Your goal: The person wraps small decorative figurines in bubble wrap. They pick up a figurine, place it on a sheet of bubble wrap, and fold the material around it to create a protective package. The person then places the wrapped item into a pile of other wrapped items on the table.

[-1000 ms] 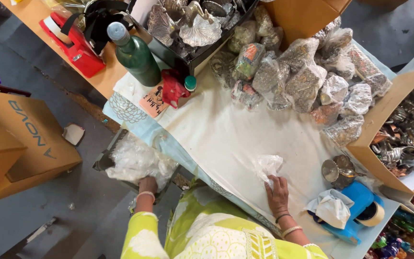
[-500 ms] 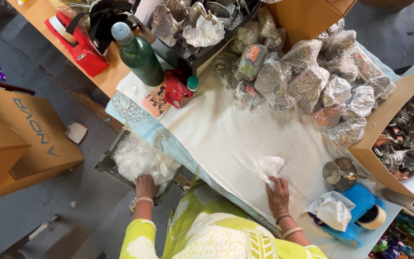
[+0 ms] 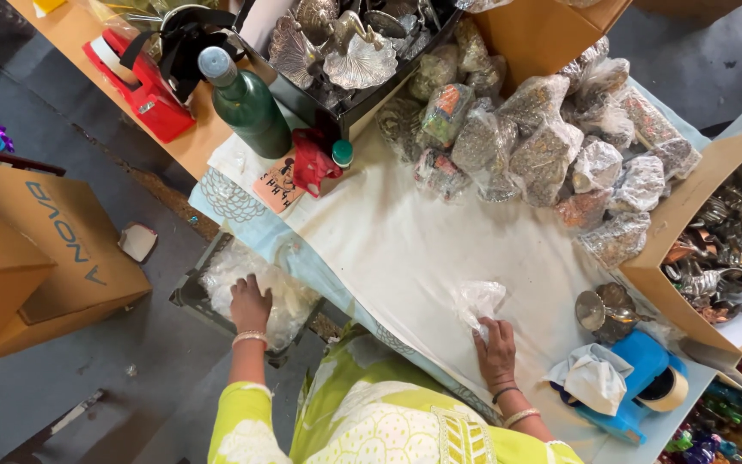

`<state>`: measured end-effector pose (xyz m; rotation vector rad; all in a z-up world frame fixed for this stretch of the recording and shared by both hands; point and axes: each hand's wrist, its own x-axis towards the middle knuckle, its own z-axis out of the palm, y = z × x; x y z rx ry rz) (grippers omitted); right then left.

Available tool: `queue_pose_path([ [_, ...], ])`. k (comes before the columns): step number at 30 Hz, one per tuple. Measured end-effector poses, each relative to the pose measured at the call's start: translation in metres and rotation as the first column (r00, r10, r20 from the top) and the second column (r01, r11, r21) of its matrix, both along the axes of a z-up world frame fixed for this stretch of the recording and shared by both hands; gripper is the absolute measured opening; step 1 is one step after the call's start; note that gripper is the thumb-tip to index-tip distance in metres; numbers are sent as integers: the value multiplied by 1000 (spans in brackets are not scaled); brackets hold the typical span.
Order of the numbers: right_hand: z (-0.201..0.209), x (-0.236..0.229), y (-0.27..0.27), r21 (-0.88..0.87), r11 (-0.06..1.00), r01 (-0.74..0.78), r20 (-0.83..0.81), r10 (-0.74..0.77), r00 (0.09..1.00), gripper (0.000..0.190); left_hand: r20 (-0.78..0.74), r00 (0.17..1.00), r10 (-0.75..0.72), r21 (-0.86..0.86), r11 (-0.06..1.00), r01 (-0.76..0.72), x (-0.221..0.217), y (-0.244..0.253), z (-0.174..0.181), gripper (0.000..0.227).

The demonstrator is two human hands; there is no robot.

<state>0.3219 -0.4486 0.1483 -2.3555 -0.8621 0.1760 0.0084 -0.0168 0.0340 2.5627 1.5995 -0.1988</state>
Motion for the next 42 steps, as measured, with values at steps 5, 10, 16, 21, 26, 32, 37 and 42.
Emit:
queue_pose_path([
  [5, 2, 0, 0, 12, 1000, -16, -13, 17, 1000, 27, -35, 999, 7, 117, 993, -2, 1, 5, -2, 46],
  [10, 9, 2, 0, 63, 998, -32, -62, 36, 997, 25, 426, 873, 238, -311, 945, -106, -52, 9, -34, 39],
  [16, -8, 11, 7, 126, 990, 64, -126, -49, 991, 13, 621, 685, 381, -395, 907, -147, -74, -11, 8, 30],
  [21, 5, 12, 63, 218, 976, -17, -105, 41, 994, 14, 741, 267, 617, -642, 766, 12, -90, -28, 26, 24],
  [26, 37, -9, 138, 240, 921, -307, -238, 363, 901, 23, 659, 242, 712, -747, 658, 99, -79, -40, 58, 23],
  [32, 84, -59, 229, 94, 753, -651, -537, 589, 604, 71, 825, 393, 407, -539, 775, 328, -37, -80, 90, 24],
  [37, 52, -79, 240, -27, 617, -786, -431, 702, 566, 46, 815, 403, 415, -578, 632, 517, -8, -119, 127, 32],
  [42, -27, -73, 213, 382, 835, -397, -721, 538, 437, 34, 756, 578, 306, -350, 936, -38, -25, -111, 96, 59],
])
